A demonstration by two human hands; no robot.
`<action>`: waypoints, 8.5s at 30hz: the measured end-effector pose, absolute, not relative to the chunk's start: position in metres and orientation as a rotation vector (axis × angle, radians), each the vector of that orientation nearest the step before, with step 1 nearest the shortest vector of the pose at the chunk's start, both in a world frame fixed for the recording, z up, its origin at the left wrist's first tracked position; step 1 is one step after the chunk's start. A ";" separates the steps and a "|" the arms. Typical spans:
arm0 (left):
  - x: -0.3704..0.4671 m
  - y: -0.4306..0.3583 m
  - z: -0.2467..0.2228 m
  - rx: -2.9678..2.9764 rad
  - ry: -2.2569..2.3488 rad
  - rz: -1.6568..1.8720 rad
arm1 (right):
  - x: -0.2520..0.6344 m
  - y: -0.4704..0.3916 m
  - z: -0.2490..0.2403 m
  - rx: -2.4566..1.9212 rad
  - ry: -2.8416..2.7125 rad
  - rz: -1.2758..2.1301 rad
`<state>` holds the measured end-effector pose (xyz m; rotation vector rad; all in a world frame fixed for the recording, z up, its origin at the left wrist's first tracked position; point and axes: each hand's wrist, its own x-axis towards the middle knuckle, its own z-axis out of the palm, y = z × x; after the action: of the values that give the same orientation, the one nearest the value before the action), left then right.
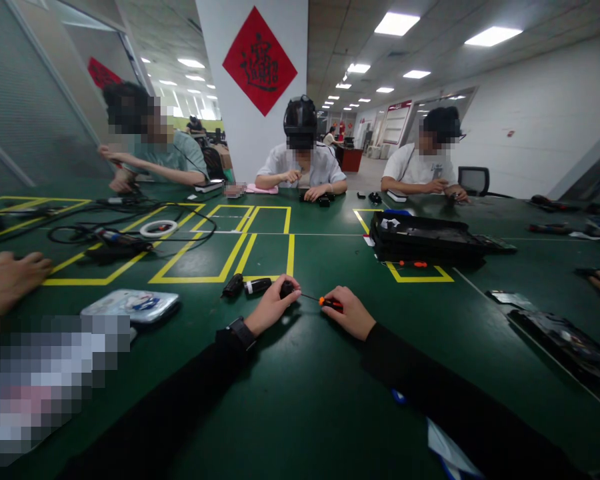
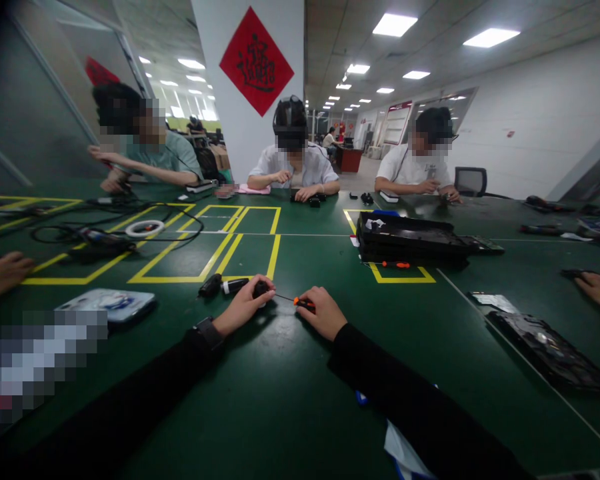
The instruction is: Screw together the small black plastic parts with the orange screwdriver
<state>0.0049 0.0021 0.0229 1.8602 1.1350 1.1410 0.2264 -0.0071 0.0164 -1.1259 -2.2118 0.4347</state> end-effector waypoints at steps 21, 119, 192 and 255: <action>0.006 0.001 0.023 1.818 1.151 1.119 | 0.226 -0.006 0.015 -1.157 -2.102 0.451; 0.005 0.005 0.016 1.838 1.111 1.144 | 0.227 -0.006 0.016 -1.093 -2.156 0.442; 0.004 0.004 0.019 1.812 1.124 1.121 | 0.226 -0.009 0.018 -1.163 -2.111 0.434; 0.005 0.003 0.020 1.832 1.151 1.132 | 0.227 -0.007 0.018 -1.148 -2.168 0.419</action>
<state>0.0051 0.0025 0.0204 1.8320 1.1510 1.1325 0.2271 -0.0065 0.0181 -1.1482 -2.1682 0.4192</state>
